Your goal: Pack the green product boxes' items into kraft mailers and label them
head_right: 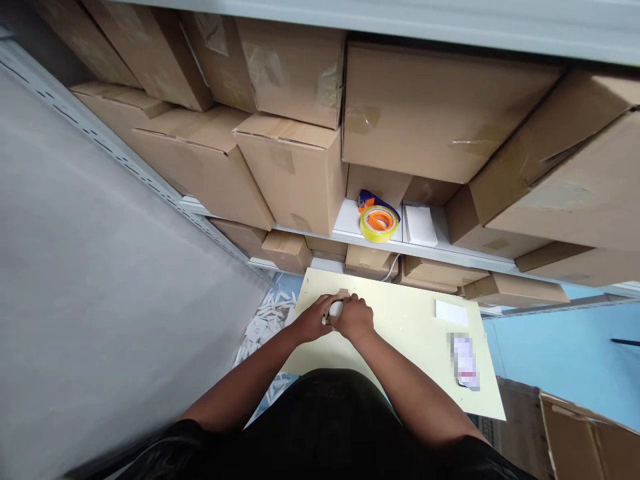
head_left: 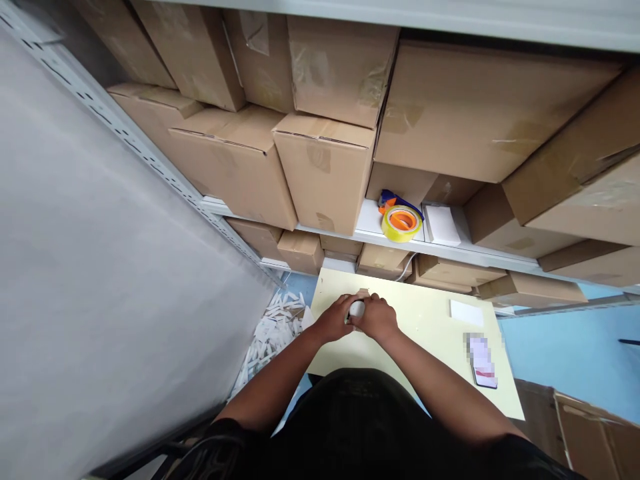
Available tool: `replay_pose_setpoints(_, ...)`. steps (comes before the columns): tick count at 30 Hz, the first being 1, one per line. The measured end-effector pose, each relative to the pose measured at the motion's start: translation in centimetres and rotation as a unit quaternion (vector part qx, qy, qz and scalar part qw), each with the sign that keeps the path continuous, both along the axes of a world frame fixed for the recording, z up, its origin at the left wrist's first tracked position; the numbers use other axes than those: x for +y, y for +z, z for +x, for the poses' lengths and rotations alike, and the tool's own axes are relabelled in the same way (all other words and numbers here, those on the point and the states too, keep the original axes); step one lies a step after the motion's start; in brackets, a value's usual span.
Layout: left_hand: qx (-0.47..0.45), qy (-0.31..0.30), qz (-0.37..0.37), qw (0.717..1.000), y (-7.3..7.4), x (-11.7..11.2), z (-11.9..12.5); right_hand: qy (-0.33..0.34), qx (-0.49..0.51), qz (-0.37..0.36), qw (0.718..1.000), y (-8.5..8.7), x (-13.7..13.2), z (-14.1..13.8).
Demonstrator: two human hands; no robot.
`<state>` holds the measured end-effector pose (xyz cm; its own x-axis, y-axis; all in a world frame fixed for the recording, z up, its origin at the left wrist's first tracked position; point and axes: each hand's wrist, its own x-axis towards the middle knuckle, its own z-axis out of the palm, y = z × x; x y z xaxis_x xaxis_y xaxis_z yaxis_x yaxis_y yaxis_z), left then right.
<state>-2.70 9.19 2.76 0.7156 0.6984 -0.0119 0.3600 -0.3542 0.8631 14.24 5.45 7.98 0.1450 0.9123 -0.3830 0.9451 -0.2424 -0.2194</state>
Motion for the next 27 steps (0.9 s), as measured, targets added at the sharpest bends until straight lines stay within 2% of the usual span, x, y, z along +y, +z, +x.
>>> replay_pose_setpoints(4, 0.007, 0.014, 0.012, 1.000, 0.1, -0.1, 0.0, 0.014, -0.018, -0.039, 0.999, 0.9, 1.2, -0.5)
replay_pose_setpoints(10, 0.014, 0.009, 0.009, 1.000, -0.5, -0.1, -0.3, 0.023, -0.018, -0.031, 0.999, 0.9, 1.0, -0.1)
replay_pose_setpoints(17, 0.038, 0.014, 0.017, 0.999, -0.4, 0.1, 0.1, 0.019, -0.044, -0.059, 0.997, 1.3, 1.9, -1.3)
replay_pose_setpoints(20, 0.045, 0.014, 0.030, 0.998, -0.3, 0.2, 0.3, 0.044, -0.055, -0.025, 0.997, 1.5, 1.6, -1.5)
replay_pose_setpoints(23, 0.052, 0.013, 0.043, 0.998, -0.2, 0.3, 0.5, 0.063, -0.055, 0.050, 0.995, 2.2, 0.5, -1.4)
replay_pose_setpoints(27, 0.076, 0.013, 0.030, 0.997, 0.4, 0.3, 0.6, 0.045, -0.005, 0.135, 0.990, 4.5, -1.3, -0.2)
